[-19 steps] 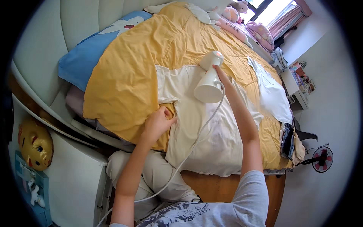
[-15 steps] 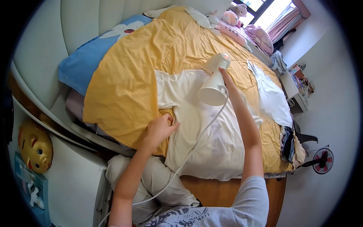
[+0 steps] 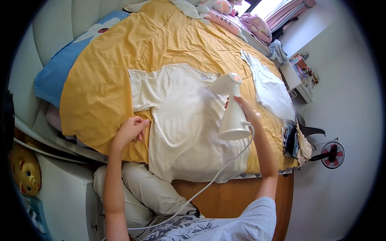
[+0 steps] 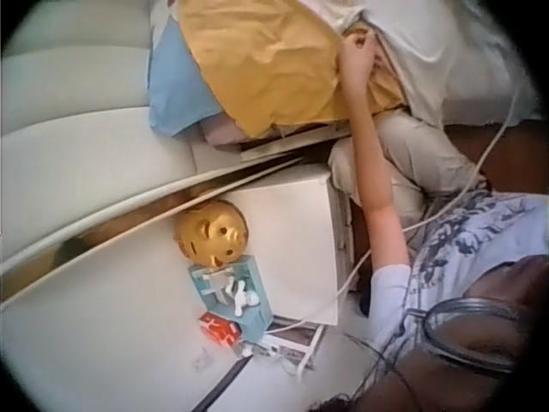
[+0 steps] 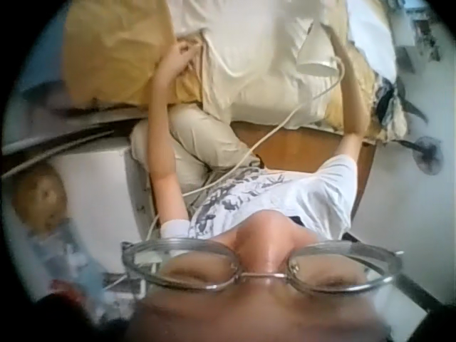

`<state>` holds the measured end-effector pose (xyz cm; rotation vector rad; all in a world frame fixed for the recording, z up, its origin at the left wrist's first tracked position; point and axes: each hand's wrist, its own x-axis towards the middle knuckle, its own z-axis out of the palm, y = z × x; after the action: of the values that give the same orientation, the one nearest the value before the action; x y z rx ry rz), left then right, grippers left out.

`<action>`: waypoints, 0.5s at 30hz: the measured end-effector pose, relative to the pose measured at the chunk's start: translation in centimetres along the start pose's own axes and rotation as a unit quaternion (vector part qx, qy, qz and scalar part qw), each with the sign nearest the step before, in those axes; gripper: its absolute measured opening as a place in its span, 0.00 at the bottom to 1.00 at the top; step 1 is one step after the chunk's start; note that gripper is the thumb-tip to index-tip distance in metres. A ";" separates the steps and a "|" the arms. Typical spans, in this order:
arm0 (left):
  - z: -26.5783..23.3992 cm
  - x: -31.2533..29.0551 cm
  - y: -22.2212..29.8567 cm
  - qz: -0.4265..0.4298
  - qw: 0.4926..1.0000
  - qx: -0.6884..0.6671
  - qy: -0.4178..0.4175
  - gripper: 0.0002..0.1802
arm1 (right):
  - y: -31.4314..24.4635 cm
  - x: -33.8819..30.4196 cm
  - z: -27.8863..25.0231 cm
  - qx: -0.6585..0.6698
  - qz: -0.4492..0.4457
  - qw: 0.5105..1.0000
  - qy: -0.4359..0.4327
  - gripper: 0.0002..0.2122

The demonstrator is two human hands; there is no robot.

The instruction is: The person lays out shirts on a bed, straightens a t-shirt, and steams it using a handheld garment steamer.

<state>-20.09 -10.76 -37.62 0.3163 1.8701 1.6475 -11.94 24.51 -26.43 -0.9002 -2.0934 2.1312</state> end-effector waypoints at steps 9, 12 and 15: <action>-2.6 -0.2 0.7 -0.061 0.990 -0.104 -0.074 0.20 | 1.4 4.4 -1.8 -0.006 0.036 0.999 -0.015 0.17; -2.7 -0.2 1.1 -0.082 0.987 -0.108 -0.081 0.20 | 0.9 6.8 -1.9 0.011 0.025 1.000 0.001 0.18; -2.9 -0.2 1.3 -0.099 0.984 -0.121 -0.088 0.20 | 0.2 9.5 -2.1 -0.013 0.015 0.999 -0.038 0.16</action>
<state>-21.94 -12.94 -36.22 0.1606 1.5025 1.6313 -18.95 30.24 -30.12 -0.8702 -2.1603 2.1929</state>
